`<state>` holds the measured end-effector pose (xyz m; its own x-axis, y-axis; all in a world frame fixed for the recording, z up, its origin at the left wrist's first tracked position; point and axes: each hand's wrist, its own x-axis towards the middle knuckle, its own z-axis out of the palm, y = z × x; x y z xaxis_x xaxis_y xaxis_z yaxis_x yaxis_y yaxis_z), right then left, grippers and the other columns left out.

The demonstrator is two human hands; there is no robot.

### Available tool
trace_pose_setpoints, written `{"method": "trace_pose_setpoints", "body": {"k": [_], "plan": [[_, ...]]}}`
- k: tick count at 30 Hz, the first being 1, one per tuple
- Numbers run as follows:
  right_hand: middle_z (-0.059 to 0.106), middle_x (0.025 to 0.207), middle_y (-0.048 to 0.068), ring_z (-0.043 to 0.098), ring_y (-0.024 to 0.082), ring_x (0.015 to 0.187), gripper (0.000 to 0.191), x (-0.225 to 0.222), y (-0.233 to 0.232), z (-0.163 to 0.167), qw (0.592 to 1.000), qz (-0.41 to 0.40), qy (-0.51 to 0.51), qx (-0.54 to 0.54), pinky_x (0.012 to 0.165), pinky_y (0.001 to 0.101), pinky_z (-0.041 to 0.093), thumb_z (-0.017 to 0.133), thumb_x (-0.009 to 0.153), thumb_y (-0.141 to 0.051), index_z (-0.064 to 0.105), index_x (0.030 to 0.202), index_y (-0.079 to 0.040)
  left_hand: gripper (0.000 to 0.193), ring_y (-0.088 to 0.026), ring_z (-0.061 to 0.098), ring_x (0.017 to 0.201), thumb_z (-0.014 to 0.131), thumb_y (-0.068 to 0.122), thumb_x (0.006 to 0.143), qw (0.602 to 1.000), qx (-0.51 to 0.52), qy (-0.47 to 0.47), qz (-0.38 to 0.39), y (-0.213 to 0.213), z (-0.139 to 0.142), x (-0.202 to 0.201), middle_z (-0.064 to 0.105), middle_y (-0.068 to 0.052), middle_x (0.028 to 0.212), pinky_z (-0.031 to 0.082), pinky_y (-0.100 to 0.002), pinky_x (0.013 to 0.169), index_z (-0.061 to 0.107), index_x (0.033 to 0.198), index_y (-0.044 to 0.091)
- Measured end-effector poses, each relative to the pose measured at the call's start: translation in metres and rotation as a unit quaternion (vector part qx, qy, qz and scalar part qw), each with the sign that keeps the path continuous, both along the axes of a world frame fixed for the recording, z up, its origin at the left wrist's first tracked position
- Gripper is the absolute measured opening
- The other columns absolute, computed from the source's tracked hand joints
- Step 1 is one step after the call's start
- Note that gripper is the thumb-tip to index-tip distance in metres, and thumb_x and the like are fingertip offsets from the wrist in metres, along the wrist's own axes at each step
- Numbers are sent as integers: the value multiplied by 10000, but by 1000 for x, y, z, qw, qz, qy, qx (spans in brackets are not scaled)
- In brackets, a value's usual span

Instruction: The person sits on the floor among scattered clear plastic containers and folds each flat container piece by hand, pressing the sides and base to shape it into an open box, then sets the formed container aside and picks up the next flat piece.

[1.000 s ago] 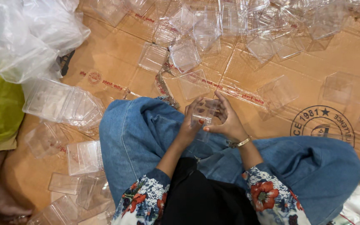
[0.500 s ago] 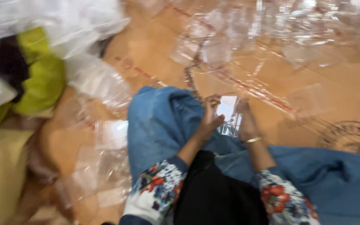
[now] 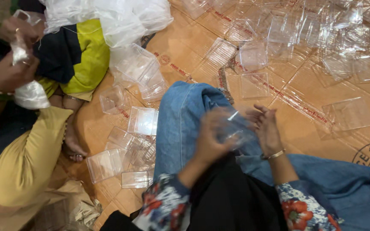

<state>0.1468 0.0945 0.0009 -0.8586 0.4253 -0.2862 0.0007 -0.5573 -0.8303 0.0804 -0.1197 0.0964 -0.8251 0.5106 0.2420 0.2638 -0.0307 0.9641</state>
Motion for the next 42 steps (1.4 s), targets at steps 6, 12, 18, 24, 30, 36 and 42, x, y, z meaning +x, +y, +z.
{"method": "trace_pose_setpoints", "body": {"k": [6,12,18,24,30,36,42], "plan": [[675,1165,70,647,172,1057,578,-5,8,18,996,-52,-28,63,875,333,507,418,1031,-563,526,1370,-108,231,-191,575,1037,612,205,1064,958,-69,48,273,-180,-35,-88,495,-84,1305,513,-295,884,668,1167,5],[711,1051,61,680,165,948,436,-5,19,8,988,-97,-89,82,781,305,519,551,1006,-438,617,1274,-100,319,-229,582,1015,581,317,1091,865,-384,170,274,-286,-54,-167,598,-120,1090,473,-360,941,619,1140,4],[680,1094,59,646,157,1021,351,36,51,95,948,-209,55,234,913,294,511,661,1039,-294,618,1273,-36,245,-254,577,1105,633,302,1057,787,-411,400,227,-219,-73,-156,624,-98,1155,442,-375,1028,658,1136,71],[628,1165,81,575,184,962,213,229,122,190,634,-536,106,548,845,311,502,687,1088,-20,601,1283,-3,183,-279,572,1196,685,286,1023,801,-360,465,114,-115,-80,-129,651,-76,1221,412,-391,1116,698,1131,138],[694,1247,103,661,218,1138,293,353,329,140,552,-546,-232,585,1049,399,559,734,1020,-38,669,1305,-48,152,-303,567,1286,737,270,989,818,-310,483,49,-34,-85,-95,678,-54,1286,381,-406,1203,738,1126,206],[405,1429,264,453,422,1285,740,469,462,35,380,-634,-618,269,1081,521,445,774,867,-468,468,1472,-173,122,-240,624,1066,725,252,977,816,-293,498,28,26,-107,-123,710,-11,1224,477,-376,1106,704,1080,189],[159,1568,413,264,597,1406,1121,487,567,20,357,-626,-642,262,1094,616,351,813,740,-820,319,1609,-312,138,-217,731,956,804,205,812,780,-349,519,-15,94,-132,-131,772,-35,1015,581,-399,987,779,938,153]]}}
